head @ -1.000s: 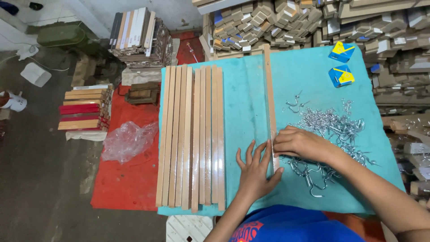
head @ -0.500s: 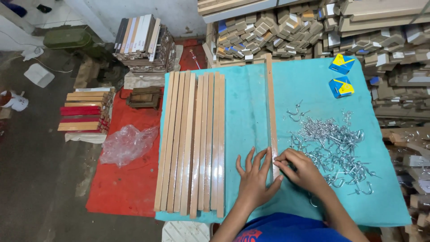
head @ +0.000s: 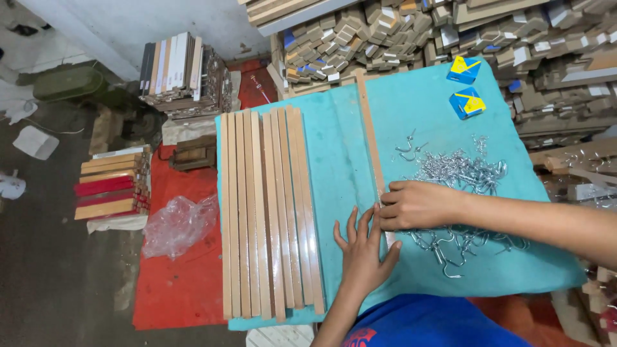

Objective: Attaching metal hooks to a wooden strip by hand in a warehouse setting.

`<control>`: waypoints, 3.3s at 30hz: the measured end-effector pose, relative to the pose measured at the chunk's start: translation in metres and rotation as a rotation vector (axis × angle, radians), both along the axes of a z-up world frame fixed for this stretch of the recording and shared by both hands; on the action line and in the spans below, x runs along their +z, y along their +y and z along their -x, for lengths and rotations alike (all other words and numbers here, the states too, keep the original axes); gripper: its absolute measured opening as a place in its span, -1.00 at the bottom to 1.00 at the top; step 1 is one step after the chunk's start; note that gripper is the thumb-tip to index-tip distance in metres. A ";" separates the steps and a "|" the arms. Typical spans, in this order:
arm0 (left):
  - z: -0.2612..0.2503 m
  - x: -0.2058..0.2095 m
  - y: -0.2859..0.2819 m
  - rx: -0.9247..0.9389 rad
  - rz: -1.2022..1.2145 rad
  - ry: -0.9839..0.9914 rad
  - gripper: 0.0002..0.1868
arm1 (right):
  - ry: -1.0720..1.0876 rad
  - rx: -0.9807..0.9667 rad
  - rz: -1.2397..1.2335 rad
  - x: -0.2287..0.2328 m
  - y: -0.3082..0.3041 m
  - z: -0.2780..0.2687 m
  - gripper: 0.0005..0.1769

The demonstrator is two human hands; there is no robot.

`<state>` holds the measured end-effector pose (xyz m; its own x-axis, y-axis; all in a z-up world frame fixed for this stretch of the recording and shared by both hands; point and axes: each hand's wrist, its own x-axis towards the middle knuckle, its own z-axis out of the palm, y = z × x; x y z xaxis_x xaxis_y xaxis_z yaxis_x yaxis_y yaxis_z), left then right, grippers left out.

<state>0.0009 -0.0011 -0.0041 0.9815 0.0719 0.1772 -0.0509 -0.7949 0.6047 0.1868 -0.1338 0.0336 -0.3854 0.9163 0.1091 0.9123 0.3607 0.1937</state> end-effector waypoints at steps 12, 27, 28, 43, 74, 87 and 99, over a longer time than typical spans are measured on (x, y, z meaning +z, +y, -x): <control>-0.001 0.001 0.004 -0.034 0.003 0.040 -0.10 | 0.590 -1.088 -0.194 -0.054 -0.005 0.085 -0.80; -0.001 -0.009 0.000 -0.015 0.066 -0.020 -0.15 | -0.063 -0.123 -0.171 -0.009 -0.004 0.006 -0.92; 0.000 -0.006 -0.001 -0.005 0.065 -0.022 -0.15 | -0.064 -0.114 -0.172 -0.013 -0.004 0.006 -0.92; -0.003 0.003 -0.001 -0.017 0.110 0.030 -0.16 | 0.431 -0.644 0.172 -0.014 -0.017 0.033 -0.74; -0.010 0.007 0.005 -0.004 0.012 0.062 -0.17 | 0.648 -1.043 0.026 -0.059 -0.018 0.058 -0.80; 0.002 0.003 -0.006 0.088 0.014 -0.122 -0.25 | 0.108 -0.330 0.140 -0.025 -0.016 0.016 -0.82; 0.002 -0.004 0.001 -0.023 -0.004 0.011 -0.01 | 0.651 -1.571 -0.088 -0.071 0.014 0.106 -0.74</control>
